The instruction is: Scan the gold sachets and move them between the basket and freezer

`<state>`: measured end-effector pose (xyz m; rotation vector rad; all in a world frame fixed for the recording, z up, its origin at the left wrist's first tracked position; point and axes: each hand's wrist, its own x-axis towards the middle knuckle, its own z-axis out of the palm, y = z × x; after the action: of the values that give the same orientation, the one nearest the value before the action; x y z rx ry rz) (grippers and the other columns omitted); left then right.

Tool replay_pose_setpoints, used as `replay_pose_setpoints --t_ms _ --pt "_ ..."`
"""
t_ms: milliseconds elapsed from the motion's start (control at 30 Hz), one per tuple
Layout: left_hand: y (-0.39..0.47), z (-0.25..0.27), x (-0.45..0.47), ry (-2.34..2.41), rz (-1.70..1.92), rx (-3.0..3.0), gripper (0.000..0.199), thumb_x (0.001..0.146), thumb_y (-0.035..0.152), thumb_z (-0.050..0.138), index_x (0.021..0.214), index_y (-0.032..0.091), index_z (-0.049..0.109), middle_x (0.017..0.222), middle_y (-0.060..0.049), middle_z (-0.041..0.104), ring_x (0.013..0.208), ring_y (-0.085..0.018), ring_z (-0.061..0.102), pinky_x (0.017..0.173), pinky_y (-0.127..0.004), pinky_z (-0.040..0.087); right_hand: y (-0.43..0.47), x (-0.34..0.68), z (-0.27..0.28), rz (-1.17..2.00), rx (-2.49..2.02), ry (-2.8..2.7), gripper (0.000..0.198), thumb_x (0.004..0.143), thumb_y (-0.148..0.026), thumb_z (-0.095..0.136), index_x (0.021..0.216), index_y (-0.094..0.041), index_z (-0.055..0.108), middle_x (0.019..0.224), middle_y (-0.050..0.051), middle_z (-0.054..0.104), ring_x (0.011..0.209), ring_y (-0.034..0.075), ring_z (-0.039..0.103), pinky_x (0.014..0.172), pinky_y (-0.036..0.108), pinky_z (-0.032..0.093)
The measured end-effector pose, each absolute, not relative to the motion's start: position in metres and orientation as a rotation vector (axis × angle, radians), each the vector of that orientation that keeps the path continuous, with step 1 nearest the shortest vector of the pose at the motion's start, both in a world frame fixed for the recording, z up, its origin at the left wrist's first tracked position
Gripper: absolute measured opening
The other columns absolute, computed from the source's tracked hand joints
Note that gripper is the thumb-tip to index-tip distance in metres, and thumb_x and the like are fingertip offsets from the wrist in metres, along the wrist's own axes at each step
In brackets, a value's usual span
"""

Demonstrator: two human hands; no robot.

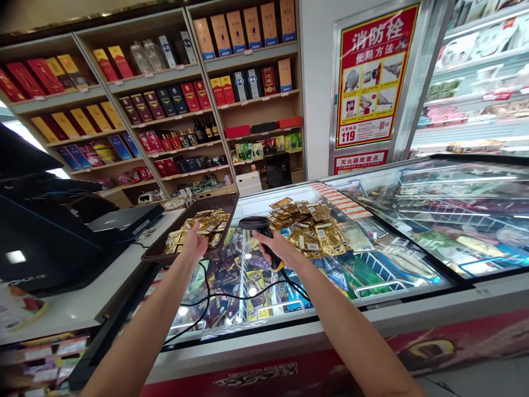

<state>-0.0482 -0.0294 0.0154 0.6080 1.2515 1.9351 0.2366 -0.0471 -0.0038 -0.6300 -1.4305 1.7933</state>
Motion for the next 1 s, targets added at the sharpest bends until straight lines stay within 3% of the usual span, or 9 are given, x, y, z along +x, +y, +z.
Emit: replay_pose_setpoints --t_ms 100,200,300,433,667,1000 --pt "-0.045 0.009 -0.042 1.357 1.924 0.806 0.036 0.088 0.037 0.065 0.121 0.025 0.059 0.133 -0.008 0.059 0.134 -0.022 0.048 0.11 -0.04 0.039 -0.048 0.237 -0.004 1.784 -0.633 -1.437 0.049 0.073 -0.063 0.072 0.078 -0.021 0.048 0.057 -0.006 0.049 0.037 0.006 0.039 0.037 0.021 0.034" --pt "-0.066 -0.001 -0.033 1.424 1.931 1.035 0.044 0.084 0.035 0.069 0.127 0.028 0.058 0.155 -0.003 0.04 0.147 -0.02 0.027 0.119 -0.036 0.023 -0.048 0.237 -0.005 1.771 -0.624 -1.434 0.048 0.075 -0.062 0.072 0.075 -0.02 0.048 0.057 -0.005 0.049 0.038 0.006 0.04 0.037 0.021 0.034" --pt "-0.088 -0.014 -0.022 1.524 1.89 1.418 0.047 0.084 0.036 0.07 0.129 0.03 0.059 0.16 -0.001 0.031 0.149 -0.02 0.021 0.121 -0.035 0.016 -0.045 0.237 -0.006 1.737 -0.615 -1.401 0.048 0.075 -0.061 0.072 0.071 -0.02 0.047 0.055 -0.005 0.049 0.038 0.007 0.041 0.037 0.022 0.035" --pt "-0.106 -0.023 -0.014 1.732 1.722 2.04 0.04 0.094 0.04 0.056 0.131 0.026 0.057 0.151 -0.011 0.042 0.143 -0.023 0.035 0.119 -0.043 0.024 -0.043 0.234 -0.008 1.583 -0.636 -1.336 0.048 0.074 -0.063 0.071 0.072 -0.021 0.047 0.054 -0.005 0.049 0.036 0.007 0.042 0.035 0.023 0.035" --pt "-0.091 -0.006 -0.028 1.702 1.553 2.231 0.028 0.093 0.039 0.054 0.114 0.024 0.065 0.131 -0.011 0.057 0.13 -0.025 0.049 0.112 -0.046 0.035 -0.031 0.218 0.015 1.368 -0.616 -1.416 0.045 0.076 -0.063 0.068 0.081 -0.022 0.049 0.049 -0.009 0.047 0.034 0.009 0.043 0.036 0.023 0.037" --pt "0.023 0.016 -0.02 1.622 1.171 2.202 0.028 0.09 0.039 0.052 0.103 0.023 0.07 0.116 -0.009 0.064 0.112 -0.023 0.062 0.093 -0.036 0.052 0.009 0.197 0.088 1.263 -0.488 -1.556 0.041 0.077 -0.058 0.069 0.084 -0.022 0.05 0.047 -0.009 0.047 0.034 0.009 0.042 0.038 0.023 0.036"
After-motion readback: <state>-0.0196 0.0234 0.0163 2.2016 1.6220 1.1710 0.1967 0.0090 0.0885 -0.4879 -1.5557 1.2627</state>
